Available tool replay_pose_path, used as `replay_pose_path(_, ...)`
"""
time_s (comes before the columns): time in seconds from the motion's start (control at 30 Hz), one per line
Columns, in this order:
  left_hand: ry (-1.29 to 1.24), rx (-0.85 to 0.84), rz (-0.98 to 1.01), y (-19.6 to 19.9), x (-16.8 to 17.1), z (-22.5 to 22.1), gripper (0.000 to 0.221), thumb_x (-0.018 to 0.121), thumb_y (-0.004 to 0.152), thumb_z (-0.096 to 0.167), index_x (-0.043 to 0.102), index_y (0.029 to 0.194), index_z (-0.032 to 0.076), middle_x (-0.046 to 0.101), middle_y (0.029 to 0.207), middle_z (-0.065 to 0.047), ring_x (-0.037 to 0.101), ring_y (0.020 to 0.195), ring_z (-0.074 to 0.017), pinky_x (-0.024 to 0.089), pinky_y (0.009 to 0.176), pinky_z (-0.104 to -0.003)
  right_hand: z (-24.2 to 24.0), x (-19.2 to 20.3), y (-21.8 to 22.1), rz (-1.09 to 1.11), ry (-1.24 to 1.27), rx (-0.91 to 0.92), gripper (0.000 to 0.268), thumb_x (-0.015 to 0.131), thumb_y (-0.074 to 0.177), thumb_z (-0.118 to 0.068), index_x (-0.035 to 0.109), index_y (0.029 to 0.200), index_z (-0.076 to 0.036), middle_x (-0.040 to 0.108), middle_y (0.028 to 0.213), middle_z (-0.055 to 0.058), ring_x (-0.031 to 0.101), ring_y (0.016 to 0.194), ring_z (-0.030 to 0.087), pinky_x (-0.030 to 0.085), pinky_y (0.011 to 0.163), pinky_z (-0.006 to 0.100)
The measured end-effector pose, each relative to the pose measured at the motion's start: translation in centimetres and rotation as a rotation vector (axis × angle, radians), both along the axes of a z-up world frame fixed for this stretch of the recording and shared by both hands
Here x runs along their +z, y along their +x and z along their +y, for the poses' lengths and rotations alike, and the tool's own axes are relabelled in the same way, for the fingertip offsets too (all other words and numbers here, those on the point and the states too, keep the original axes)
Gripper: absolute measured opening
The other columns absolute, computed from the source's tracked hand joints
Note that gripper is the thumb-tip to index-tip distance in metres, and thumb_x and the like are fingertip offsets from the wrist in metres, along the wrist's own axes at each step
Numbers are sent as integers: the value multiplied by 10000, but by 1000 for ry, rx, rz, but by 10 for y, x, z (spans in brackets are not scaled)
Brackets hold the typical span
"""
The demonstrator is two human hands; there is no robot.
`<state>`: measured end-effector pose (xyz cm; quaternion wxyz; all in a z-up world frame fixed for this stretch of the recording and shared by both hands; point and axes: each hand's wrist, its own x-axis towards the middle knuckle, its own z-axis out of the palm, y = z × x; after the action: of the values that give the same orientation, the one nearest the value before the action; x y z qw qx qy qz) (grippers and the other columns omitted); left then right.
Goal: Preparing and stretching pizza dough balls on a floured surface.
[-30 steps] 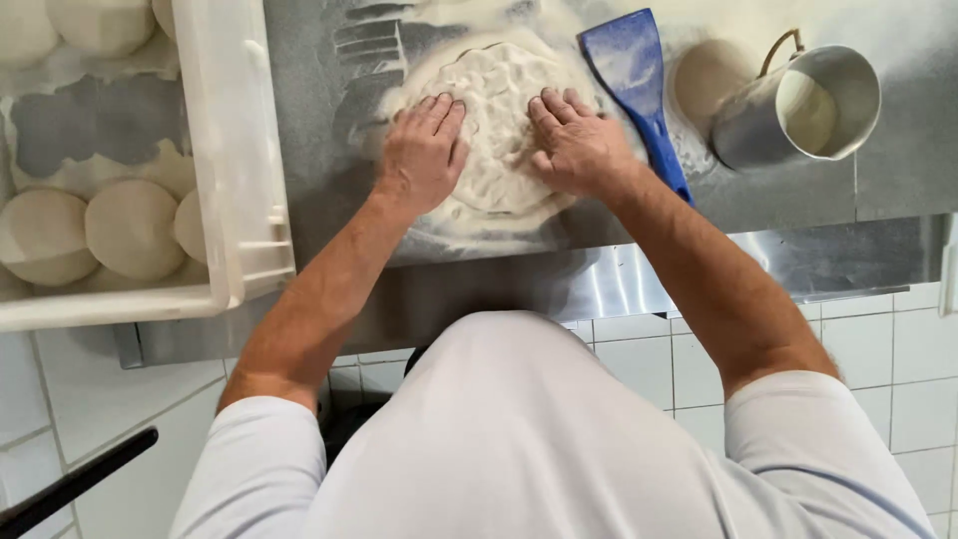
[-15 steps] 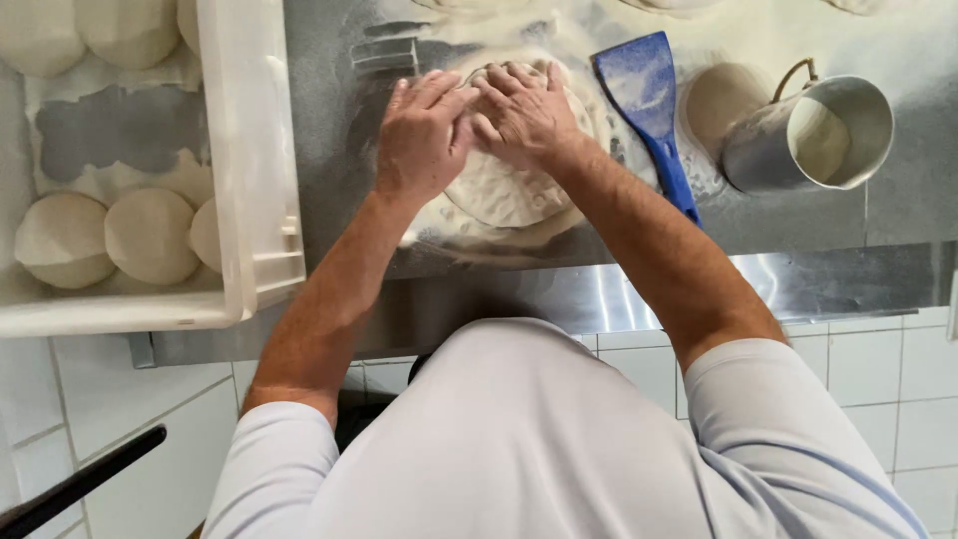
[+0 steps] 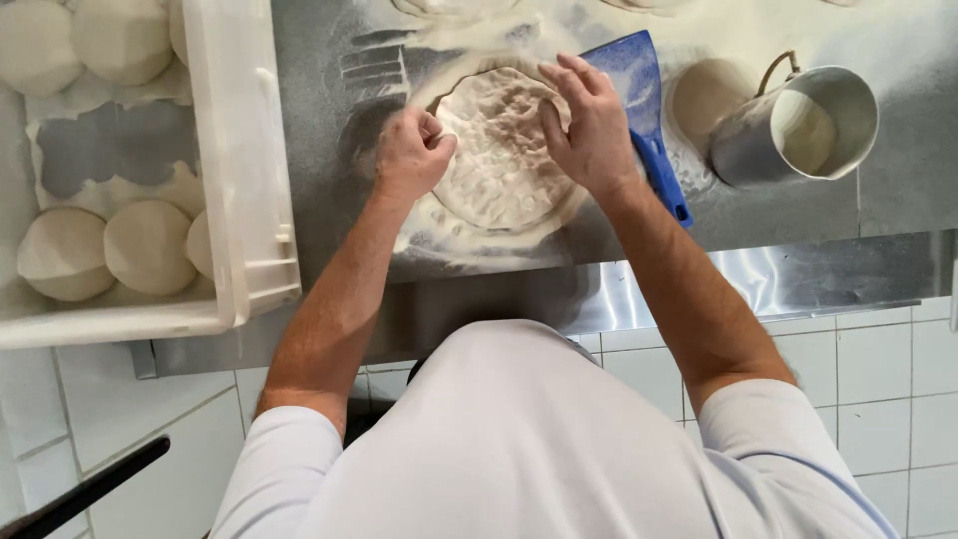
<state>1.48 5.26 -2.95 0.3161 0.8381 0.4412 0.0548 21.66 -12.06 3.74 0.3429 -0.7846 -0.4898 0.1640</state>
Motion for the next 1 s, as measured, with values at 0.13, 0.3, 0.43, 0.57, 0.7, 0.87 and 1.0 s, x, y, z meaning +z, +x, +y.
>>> replay_pose_path(0.13,34,-118,-356,36,22,-25,255,763,900,217,601,1020,61,687,837,-76,692,697,-169,579,574,-310,-11,-48,-13,-418,12,-4,420,613,1050,-208,595,1454,-91,585,1484,185,529,1386,352,395,1179,539)
replay_pose_path(0.3,202,-425,-156,108,78,-102,151,571,1060,65,550,1210,65,691,825,-94,719,648,-185,521,394,-244,6,-117,-30,-904,-352,140,558,564,988,-489,548,1372,-85,623,1326,177,519,1418,331,429,1164,529)
replay_pose_path(0.43,399,-539,-469,94,80,-119,303,647,1058,210,562,1333,115,749,1081,-95,762,898,-170,624,713,-300,21,-169,-14,739,284,-351,485,524,1110,-297,454,1484,4,632,1269,160,659,1156,271,603,1004,412)
replay_pose_path(0.57,-34,-110,-791,48,52,-74,533,670,1049,514,571,1441,166,704,1389,-96,708,1251,-236,681,949,-347,5,-158,13,659,337,-76,495,545,1139,-309,464,1539,-28,622,1358,117,622,1229,212,568,1088,359)
replay_pose_path(0.7,-643,207,-762,35,12,-33,905,691,816,690,430,1504,164,619,1369,-179,665,1164,-320,629,868,-446,17,-126,13,637,363,77,500,554,1152,-314,469,1563,-43,618,1398,98,606,1262,185,554,1126,335)
replay_pose_path(0.87,-1378,240,-1105,12,31,-25,1009,770,662,730,548,1414,96,622,1373,-215,653,1233,-337,606,947,-523,23,-61,5,130,226,155,641,646,1002,-384,484,1513,-33,559,1437,176,525,1313,285,451,1124,438)
replay_pose_path(1.0,-1399,146,-1097,-10,34,-3,830,844,796,524,587,1419,40,633,1344,-238,660,1255,-374,607,1053,-509,27,-19,13,-284,132,218,757,719,882,-442,496,1473,-25,514,1468,242,462,1353,368,372,1122,524)
